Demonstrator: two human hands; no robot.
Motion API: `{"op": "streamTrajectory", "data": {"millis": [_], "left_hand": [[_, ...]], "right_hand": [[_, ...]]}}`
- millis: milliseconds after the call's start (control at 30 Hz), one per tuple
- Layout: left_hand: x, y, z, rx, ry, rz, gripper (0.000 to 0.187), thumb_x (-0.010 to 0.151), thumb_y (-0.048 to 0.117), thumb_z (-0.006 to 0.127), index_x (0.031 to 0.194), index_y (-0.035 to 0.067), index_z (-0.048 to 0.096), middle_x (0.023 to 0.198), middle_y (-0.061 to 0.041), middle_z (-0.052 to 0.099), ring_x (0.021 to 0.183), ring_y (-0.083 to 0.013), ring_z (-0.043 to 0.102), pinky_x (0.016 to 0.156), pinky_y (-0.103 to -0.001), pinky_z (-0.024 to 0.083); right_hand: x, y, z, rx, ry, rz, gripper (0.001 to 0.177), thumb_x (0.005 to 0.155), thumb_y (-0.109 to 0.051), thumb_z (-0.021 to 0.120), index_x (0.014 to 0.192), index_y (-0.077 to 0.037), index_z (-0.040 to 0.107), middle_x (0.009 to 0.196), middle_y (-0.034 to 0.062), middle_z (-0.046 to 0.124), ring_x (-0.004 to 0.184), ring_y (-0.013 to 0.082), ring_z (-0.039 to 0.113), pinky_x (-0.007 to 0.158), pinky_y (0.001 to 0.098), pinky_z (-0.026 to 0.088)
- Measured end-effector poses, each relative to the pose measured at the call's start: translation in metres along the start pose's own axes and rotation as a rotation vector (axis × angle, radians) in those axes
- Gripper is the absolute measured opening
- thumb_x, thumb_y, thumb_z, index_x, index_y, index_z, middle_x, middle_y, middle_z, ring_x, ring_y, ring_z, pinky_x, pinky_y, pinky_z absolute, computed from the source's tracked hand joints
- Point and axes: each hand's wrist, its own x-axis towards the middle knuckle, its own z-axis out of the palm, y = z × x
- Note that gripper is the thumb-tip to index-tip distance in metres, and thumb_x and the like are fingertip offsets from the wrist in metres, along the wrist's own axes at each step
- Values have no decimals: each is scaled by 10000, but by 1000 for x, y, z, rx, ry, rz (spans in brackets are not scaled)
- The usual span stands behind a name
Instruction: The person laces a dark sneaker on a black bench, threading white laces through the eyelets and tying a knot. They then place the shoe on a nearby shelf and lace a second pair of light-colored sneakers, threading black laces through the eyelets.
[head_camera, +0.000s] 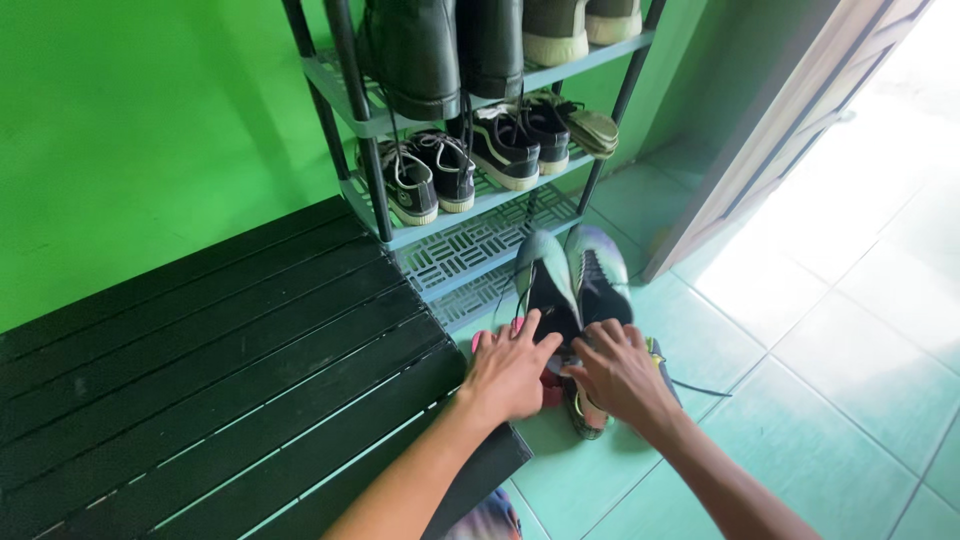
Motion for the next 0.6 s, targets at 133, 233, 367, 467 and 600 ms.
{"op": "streamTrajectory", "data": {"millis": [133,233,367,467,600], "left_hand": [[-31,33,-47,-306,181,13,658,764,123,762,1354,65,476,1591,-315,238,1107,-545,549,863,-595,490],[-52,42,-82,-327,401,105,479,827,122,761,1217,32,498,1565,-283,355,1111,-517,580,885,-538,513],[-91,33,-119,-143,548,175,361,870,36,715,1186,40,541,1153,-160,628,1120,-508,585,944,-534,516],[-125,12,-152,61,566,186,255,915,30,696,1100,60,523,986,-139,606,1048,-447,615,1026,-550,511],[-176,-19,-201,314,686,179,301,853,3,667,1111,29,514,1043,-148,613,1074,-512,583,945,-508,532]], "right_hand": [[5,-29,-73,-89,170,-70,427,784,-333,779,1090,-55,675,1141,129,619,1097,313,538,895,477,413],[10,-63,-118,-93,226,-101,424,787,-323,782,1095,-54,671,1152,144,598,1097,326,536,903,488,414],[26,-110,-154,-102,342,-234,429,753,-284,790,1091,-51,667,1183,167,582,1122,347,537,914,518,408],[49,-146,-163,-32,421,-336,437,761,-268,798,1112,-49,658,1198,178,572,1136,362,530,921,521,408],[89,-197,-166,61,461,-472,425,785,-250,806,1126,-45,654,1195,184,563,1112,370,523,888,507,399]]}}
